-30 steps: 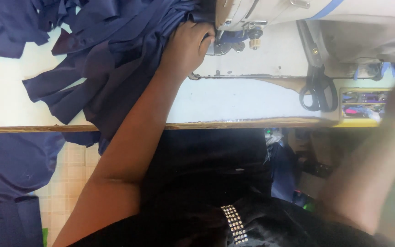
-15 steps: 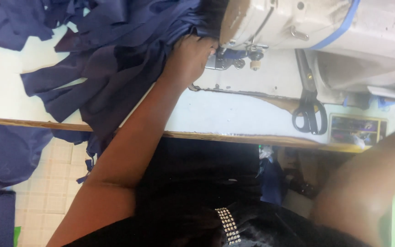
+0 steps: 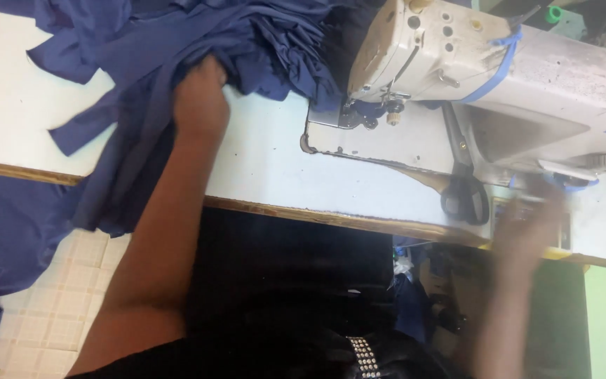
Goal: Cutting and trimming blue fabric pieces using large scissors at a sewing workstation.
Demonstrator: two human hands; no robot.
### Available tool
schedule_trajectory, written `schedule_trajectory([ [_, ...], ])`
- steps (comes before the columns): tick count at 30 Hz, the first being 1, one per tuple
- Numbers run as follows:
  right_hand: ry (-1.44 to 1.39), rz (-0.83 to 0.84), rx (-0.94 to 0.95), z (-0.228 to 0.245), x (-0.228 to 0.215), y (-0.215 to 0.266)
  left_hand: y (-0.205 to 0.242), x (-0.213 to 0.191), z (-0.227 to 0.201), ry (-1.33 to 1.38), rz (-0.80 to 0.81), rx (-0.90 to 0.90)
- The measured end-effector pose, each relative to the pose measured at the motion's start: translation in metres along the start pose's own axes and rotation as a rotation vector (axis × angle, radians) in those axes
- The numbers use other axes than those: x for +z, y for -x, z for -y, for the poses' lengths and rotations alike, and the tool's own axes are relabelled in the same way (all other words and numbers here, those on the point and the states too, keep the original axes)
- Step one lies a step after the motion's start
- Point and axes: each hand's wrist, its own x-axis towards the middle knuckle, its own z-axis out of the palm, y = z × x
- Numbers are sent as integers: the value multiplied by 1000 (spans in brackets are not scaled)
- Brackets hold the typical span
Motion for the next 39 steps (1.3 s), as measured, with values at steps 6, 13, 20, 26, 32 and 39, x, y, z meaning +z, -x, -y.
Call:
schedule_trajectory([
  [6,-7,328,-195,65,-2,58,147,-97,-60,-20,237,-4],
  [13,89,810,143,124,-76,55,229,-86,-110,1106,869,-576],
  [20,-1072,1191,1033,106,-105,122,217,-63,-108,1592,801,-1077],
  [26,-1431,1752,881,127,-107,118,220,-78,-131,1404,468,-998],
  [32,-1440,1855,856,150,-90,112,229,-101,-103,1053,139,-679],
  [39,-1507,1614,918,187,-80,121,209,-140,-66,175,417,-638],
])
